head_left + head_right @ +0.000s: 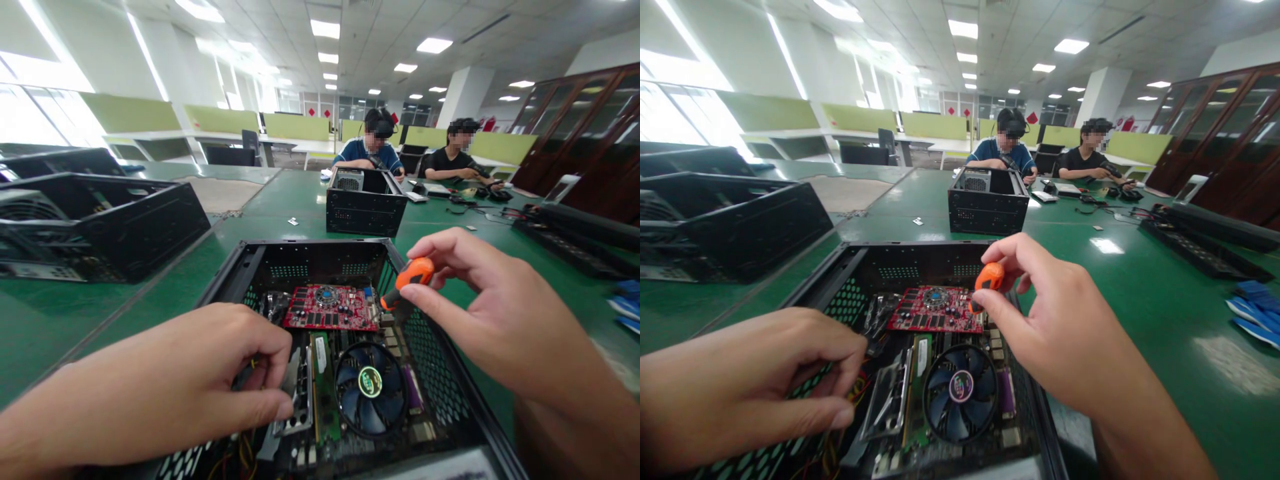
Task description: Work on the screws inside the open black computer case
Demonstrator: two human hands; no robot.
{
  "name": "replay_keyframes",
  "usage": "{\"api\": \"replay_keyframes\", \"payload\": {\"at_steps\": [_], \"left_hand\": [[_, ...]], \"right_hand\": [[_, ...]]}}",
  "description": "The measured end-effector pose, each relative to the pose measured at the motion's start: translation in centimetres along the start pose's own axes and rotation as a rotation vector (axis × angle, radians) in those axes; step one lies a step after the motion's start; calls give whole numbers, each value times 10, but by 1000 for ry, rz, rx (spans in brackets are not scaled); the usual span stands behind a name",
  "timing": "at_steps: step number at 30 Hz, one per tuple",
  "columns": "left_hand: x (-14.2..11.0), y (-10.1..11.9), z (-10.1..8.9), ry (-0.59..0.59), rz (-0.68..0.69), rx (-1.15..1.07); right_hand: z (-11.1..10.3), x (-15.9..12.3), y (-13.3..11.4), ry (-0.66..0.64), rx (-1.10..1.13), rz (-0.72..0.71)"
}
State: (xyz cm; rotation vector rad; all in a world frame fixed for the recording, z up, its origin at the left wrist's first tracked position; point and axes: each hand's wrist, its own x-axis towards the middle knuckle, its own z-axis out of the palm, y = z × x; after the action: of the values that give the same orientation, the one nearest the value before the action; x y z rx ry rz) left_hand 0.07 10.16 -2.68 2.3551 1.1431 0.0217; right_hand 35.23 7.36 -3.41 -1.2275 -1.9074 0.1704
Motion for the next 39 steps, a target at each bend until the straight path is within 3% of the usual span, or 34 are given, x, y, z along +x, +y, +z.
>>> {"api": "replay_keyframes", "payload": {"at_steps": [8,20,26,32,39], "left_hand": [[-2,-3,2,23,20,12],[-3,0,-4,-13,2,-47],[-4,0,-3,-6,5,-42],[-5,2,-5,-21,-38,-24],[-5,-1,-3,-7,-18,-34]], "right_hand": [[24,5,-15,-214,170,-55],[29,3,-12,-139,101,-64],[32,4,-13,-183,107,-73],[31,3,-13,-119,94,-70],[31,5,-12,-156,110,-69]]}}
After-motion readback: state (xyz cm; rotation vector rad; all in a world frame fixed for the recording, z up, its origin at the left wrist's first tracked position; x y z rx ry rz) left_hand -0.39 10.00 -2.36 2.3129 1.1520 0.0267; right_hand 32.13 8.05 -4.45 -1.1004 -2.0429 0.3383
